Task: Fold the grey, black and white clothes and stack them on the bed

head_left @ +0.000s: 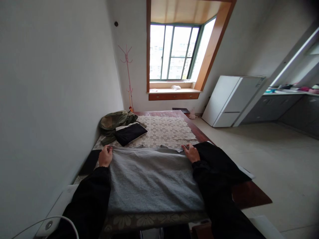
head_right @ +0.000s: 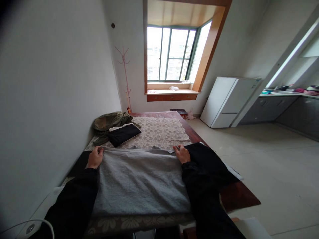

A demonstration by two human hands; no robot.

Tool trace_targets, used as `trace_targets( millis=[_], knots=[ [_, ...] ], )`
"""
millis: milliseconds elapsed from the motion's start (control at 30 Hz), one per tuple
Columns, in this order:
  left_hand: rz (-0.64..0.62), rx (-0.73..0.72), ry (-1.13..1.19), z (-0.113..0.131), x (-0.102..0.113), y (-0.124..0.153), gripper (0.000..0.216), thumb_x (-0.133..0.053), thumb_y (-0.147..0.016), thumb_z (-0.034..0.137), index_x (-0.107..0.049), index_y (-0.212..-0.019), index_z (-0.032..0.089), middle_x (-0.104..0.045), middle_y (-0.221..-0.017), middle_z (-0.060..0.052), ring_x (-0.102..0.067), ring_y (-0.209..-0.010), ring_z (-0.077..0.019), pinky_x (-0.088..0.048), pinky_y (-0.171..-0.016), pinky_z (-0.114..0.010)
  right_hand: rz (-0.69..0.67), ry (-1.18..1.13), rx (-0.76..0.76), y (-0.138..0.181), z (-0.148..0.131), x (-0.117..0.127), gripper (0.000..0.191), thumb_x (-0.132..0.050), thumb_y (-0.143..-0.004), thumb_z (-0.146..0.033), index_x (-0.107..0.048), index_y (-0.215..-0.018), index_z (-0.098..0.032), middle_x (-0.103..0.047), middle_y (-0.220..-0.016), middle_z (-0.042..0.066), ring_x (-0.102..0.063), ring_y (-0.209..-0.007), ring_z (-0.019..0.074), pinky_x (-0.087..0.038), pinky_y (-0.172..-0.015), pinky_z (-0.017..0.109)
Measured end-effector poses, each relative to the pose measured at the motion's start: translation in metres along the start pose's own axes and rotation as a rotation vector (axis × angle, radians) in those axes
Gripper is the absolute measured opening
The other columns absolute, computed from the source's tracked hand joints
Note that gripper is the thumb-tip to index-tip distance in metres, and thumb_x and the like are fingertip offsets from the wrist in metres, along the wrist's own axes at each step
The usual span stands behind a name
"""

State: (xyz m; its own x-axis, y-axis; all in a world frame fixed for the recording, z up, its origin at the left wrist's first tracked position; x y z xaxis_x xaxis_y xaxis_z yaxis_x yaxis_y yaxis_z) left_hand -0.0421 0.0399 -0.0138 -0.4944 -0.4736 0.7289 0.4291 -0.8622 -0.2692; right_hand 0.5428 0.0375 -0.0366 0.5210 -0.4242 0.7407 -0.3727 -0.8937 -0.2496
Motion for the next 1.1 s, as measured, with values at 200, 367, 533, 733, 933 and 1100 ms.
trace_targets(
  millis=[200, 367, 533, 733, 933, 1100],
  knots=[
    [0.034, -0.004, 0.063, -0.005, -0.006, -0.006, 0.026, -0.048, -0.095, 0.037, -0.064, -0.108, 0.021, -0.077, -0.102, -0.013, -0.073, -0.101, -0.0304, -0.055, -0.088, -0.038, 0.078, -0.081, -0.023, -0.013, 0.012, 0.005, 0.033, -0.051, -0.092, -0.046, -0.062, -0.106, -0.017, -0.075, -0.096, 0.015, -0.071, -0.093, 0.03, -0.051, -0.083, 0.036],
    [0.0, 0.006, 0.113, -0.011, -0.014, -0.013, 0.018, -0.054, -0.089, 0.035, -0.062, -0.099, 0.022, -0.076, -0.095, -0.013, -0.074, -0.097, -0.0328, -0.056, -0.089, -0.043, 0.097, -0.124, -0.014, -0.019, 0.018, -0.002, 0.027, -0.047, -0.09, -0.038, -0.059, -0.103, -0.019, -0.073, -0.085, 0.013, -0.07, -0.082, 0.0297, -0.049, -0.079, 0.036],
    [0.046, 0.03, 0.206, -0.02, -0.02, -0.012, 0.027, -0.055, -0.087, 0.035, -0.056, -0.11, 0.021, -0.075, -0.1, -0.012, -0.073, -0.103, -0.0304, -0.055, -0.094, -0.043, 0.071, -0.215, 0.108, -0.011, 0.021, -0.01, 0.027, -0.046, -0.079, -0.025, -0.055, -0.105, -0.023, -0.072, -0.086, 0.006, -0.068, -0.075, 0.0244, -0.051, -0.079, 0.036],
    [0.053, 0.017, 0.299, -0.03, -0.02, -0.011, 0.025, -0.054, -0.08, 0.037, -0.057, -0.101, 0.022, -0.075, -0.094, -0.009, -0.075, -0.094, -0.0258, -0.059, -0.087, -0.036, 0.113, -0.317, 0.196, -0.005, 0.028, -0.014, 0.011, -0.043, -0.072, -0.025, -0.044, -0.082, -0.027, -0.074, -0.096, 0.01, -0.069, -0.093, 0.0262, -0.052, -0.087, 0.039],
    [-0.074, -0.075, 0.314, -0.026, -0.017, -0.009, 0.018, -0.054, -0.071, 0.031, -0.071, -0.075, 0.024, -0.079, -0.085, -0.002, -0.073, -0.08, -0.0231, -0.059, -0.085, -0.036, 0.176, -0.331, 0.181, -0.003, 0.038, -0.021, 0.013, -0.053, -0.075, -0.03, -0.043, -0.084, -0.027, -0.075, -0.097, 0.011, -0.07, -0.09, 0.027, -0.055, -0.084, 0.039],
    [-0.038, -0.1, 0.331, -0.024, -0.016, -0.005, 0.029, -0.053, -0.074, 0.032, -0.078, -0.086, 0.025, -0.081, -0.1, -0.005, -0.074, -0.095, -0.0263, -0.057, -0.095, -0.039, 0.121, -0.312, 0.246, -0.003, 0.043, -0.02, 0.007, -0.05, -0.071, -0.025, -0.05, -0.065, -0.025, -0.076, -0.093, 0.009, -0.07, -0.091, 0.0264, -0.055, -0.088, 0.039]
  ],
)
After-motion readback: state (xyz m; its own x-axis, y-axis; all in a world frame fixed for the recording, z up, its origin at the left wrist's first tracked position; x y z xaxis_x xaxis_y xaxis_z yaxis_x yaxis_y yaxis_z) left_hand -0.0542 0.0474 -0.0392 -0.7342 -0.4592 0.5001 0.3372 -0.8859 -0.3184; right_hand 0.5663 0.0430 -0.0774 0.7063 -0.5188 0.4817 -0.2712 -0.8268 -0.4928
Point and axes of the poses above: each hand's wrist, its own y-axis away from the middle knuckle, its own x-axis out of the back of the hand, z = x × y, the point moved 4 cm from there along -y, towards the middle knuckle
